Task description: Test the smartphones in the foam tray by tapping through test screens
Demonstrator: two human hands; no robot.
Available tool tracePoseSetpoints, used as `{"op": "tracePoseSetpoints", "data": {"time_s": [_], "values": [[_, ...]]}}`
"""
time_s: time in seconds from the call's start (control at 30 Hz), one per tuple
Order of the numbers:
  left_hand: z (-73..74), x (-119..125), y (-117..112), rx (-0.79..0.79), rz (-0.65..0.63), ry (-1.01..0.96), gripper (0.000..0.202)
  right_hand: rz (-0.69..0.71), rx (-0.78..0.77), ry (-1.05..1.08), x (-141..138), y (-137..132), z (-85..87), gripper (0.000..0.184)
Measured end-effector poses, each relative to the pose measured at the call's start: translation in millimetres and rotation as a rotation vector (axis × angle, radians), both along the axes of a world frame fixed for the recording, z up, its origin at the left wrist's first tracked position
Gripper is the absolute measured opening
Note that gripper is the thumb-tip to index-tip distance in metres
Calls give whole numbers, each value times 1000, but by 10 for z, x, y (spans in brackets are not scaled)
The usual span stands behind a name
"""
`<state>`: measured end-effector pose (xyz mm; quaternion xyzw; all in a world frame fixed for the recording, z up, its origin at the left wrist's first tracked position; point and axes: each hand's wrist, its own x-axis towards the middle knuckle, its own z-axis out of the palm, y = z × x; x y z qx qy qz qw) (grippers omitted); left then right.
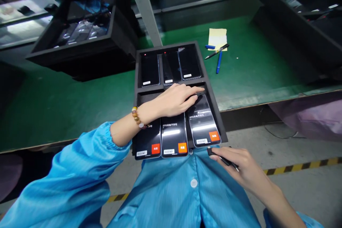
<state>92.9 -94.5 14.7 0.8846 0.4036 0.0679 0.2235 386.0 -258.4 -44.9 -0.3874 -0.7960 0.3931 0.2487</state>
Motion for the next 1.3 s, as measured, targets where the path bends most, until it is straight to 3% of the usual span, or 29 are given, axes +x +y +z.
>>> {"op": "tracePoseSetpoints", "data": {"time_s": [0.4, 0.6, 0.8, 0.93, 1.03, 1.17, 1.23, 1.3], "values": [[-30, -39, -16, 7, -17, -15, 52, 10, -2, 30, -15, 45, 70, 23], [-16, -56, -16, -16, -15, -46, 51, -43, -83, 43, -9, 29, 17, 21], [-16, -61, -30, -32, -23, -19, 50, -37, -176, -12, -19, 82, 74, 18], [-27, -66, -23, -38, 1, -17, 51, -21, -93, 35, 48, 73, 47, 26], [-41, -87, -4, -69, 3, -51, 53, -139, 54, 177, 87, -22, -63, 32], [-49, -114, -4, -117, 17, -57, 58, -522, 198, 334, 113, -230, -260, 36], [-39, -127, -20, -132, 12, -44, 61, -692, 176, 471, 124, -348, -335, 42], [-13, -155, -35, -146, -12, -30, 64, -767, 57, 507, 117, -452, -353, 43]]}}
